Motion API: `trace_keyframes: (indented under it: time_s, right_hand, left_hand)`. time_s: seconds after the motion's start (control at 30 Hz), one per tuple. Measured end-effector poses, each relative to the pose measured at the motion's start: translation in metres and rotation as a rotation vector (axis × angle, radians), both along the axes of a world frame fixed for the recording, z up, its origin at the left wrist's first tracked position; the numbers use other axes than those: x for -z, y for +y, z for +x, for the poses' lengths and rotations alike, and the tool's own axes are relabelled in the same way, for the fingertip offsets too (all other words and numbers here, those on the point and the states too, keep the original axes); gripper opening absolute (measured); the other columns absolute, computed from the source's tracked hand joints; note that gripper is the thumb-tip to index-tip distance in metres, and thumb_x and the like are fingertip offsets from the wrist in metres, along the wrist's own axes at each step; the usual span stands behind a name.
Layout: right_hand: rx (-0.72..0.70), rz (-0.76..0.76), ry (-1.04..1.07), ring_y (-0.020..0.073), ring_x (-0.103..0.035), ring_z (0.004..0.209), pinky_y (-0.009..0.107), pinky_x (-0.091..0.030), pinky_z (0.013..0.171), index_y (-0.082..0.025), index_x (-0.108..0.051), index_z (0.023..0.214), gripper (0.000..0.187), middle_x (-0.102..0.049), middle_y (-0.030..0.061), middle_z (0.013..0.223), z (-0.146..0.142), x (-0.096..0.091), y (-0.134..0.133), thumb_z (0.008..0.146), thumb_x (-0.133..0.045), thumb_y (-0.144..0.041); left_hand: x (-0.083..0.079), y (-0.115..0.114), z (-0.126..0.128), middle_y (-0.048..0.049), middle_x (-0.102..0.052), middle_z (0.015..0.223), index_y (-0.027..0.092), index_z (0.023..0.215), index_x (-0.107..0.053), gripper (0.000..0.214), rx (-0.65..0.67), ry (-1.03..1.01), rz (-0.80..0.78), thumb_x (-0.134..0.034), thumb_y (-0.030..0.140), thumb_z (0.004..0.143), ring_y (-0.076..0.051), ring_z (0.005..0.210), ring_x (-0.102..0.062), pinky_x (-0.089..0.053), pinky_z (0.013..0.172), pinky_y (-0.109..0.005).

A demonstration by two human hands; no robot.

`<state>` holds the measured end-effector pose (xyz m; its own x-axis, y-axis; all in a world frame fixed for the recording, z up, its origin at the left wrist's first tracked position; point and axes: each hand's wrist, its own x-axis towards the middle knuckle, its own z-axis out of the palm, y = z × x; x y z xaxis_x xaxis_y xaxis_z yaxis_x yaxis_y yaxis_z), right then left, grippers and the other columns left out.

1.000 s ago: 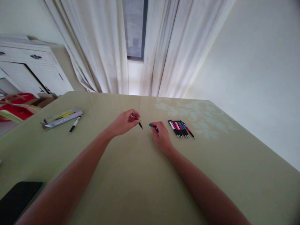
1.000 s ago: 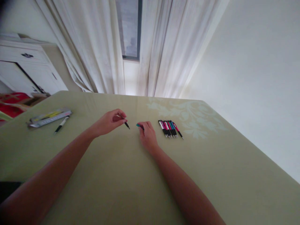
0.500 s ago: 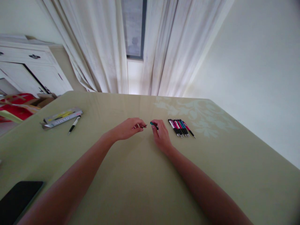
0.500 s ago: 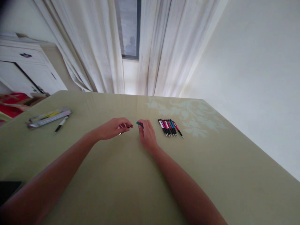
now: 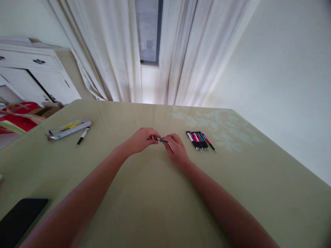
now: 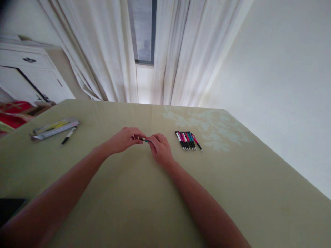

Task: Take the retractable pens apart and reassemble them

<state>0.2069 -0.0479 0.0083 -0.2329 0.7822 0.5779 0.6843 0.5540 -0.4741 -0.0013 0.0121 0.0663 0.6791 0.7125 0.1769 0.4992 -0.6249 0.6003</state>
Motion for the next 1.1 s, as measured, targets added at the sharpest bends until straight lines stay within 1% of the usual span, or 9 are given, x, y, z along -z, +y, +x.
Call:
trace_keyframes:
  time_s: [0.1,0.27,0.43,0.63,0.83,0.9,0.97,1.03,1.1]
  right_hand:
    - [-0.048,0.018,0.013,0.0222,-0.059,0.103,0.037,-0.049,0.094,-0.025,-0.068,0.112,0.021,-0.065,0.0083,0.105,0.000,0.002,0.000,0.101,-0.051,-0.023]
    - [-0.055,0.015,0.067,0.0213,-0.061,0.103,0.036,-0.050,0.094,-0.024,-0.068,0.111,0.018,-0.067,0.0075,0.104,0.002,0.002,0.000,0.100,-0.054,-0.025]
    - [-0.073,-0.052,0.118,0.0197,-0.066,0.098,0.034,-0.052,0.091,-0.024,-0.068,0.111,0.019,-0.070,0.0063,0.103,0.003,0.002,-0.001,0.101,-0.053,-0.030]
    - [-0.033,-0.146,0.209,0.0181,-0.070,0.090,0.030,-0.053,0.084,-0.024,-0.063,0.115,0.021,-0.072,0.0052,0.105,0.002,0.004,-0.002,0.100,-0.054,-0.035]
    - [-0.032,-0.202,0.210,0.0149,-0.067,0.073,0.026,-0.051,0.075,-0.024,-0.059,0.115,0.023,-0.073,0.0000,0.085,0.002,0.001,-0.004,0.105,-0.040,-0.033]
    - [-0.002,-0.178,0.219,0.0157,-0.068,0.076,0.027,-0.050,0.079,-0.024,-0.058,0.115,0.022,-0.072,0.0000,0.084,0.002,0.000,-0.004,0.105,-0.041,-0.033]
    - [0.035,-0.167,0.226,0.0161,-0.067,0.077,0.027,-0.049,0.080,-0.024,-0.057,0.116,0.023,-0.072,0.0003,0.084,0.001,-0.001,-0.003,0.105,-0.040,-0.033]
    - [0.057,-0.173,0.226,0.0154,-0.066,0.072,0.026,-0.049,0.077,-0.023,-0.057,0.115,0.023,-0.072,-0.0001,0.084,0.000,-0.001,-0.003,0.105,-0.040,-0.033]
    - [0.057,-0.179,0.218,0.0146,-0.063,0.067,0.025,-0.049,0.074,-0.024,-0.057,0.115,0.023,-0.071,-0.0007,0.083,0.000,-0.001,-0.004,0.104,-0.040,-0.034]
  left_hand:
    - [0.003,-0.002,0.005,-0.0032,-0.074,0.088,0.020,0.104,-0.074,0.023,-0.046,-0.072,-0.045,-0.072,0.028,0.082,-0.020,0.078,-0.067,-0.052,0.075,-0.030]
    - [0.005,-0.001,0.007,-0.0068,-0.071,0.118,0.022,0.090,-0.079,0.015,-0.079,-0.064,-0.006,-0.076,0.032,0.080,-0.019,0.084,-0.069,-0.053,0.082,-0.032]
    - [0.006,0.000,0.005,-0.0029,-0.076,0.089,0.024,0.092,-0.079,0.015,-0.016,-0.003,0.096,-0.070,0.036,0.088,-0.021,0.085,-0.069,-0.050,0.079,-0.031]
    - [0.007,-0.001,0.004,-0.0045,-0.075,0.095,0.024,0.096,-0.077,0.017,0.061,-0.031,0.161,-0.066,0.036,0.093,-0.021,0.091,-0.068,-0.049,0.086,-0.032]
    - [0.009,-0.007,0.009,-0.0068,-0.073,0.100,0.023,0.093,-0.074,0.022,0.143,-0.079,0.227,-0.061,0.040,0.096,-0.023,0.100,-0.064,-0.046,0.095,-0.035]
    - [0.008,-0.007,0.008,-0.0078,-0.072,0.105,0.021,0.102,-0.073,0.027,0.086,-0.119,0.218,-0.064,0.046,0.094,-0.023,0.101,-0.064,-0.047,0.094,-0.035]
    - [0.006,-0.004,0.004,-0.0084,-0.072,0.104,0.019,0.106,-0.071,0.034,-0.023,-0.133,0.187,-0.058,0.050,0.097,-0.022,0.094,-0.066,-0.050,0.088,-0.034]
    - [0.004,0.001,-0.002,-0.0066,-0.072,0.090,0.018,0.095,-0.071,0.041,-0.114,-0.102,0.111,-0.047,0.049,0.101,-0.020,0.081,-0.066,-0.051,0.080,-0.033]
    - [0.003,0.006,-0.009,-0.0040,-0.070,0.076,0.018,0.083,-0.071,0.041,-0.136,-0.102,0.001,-0.049,0.049,0.099,-0.019,0.073,-0.064,-0.052,0.075,-0.031]
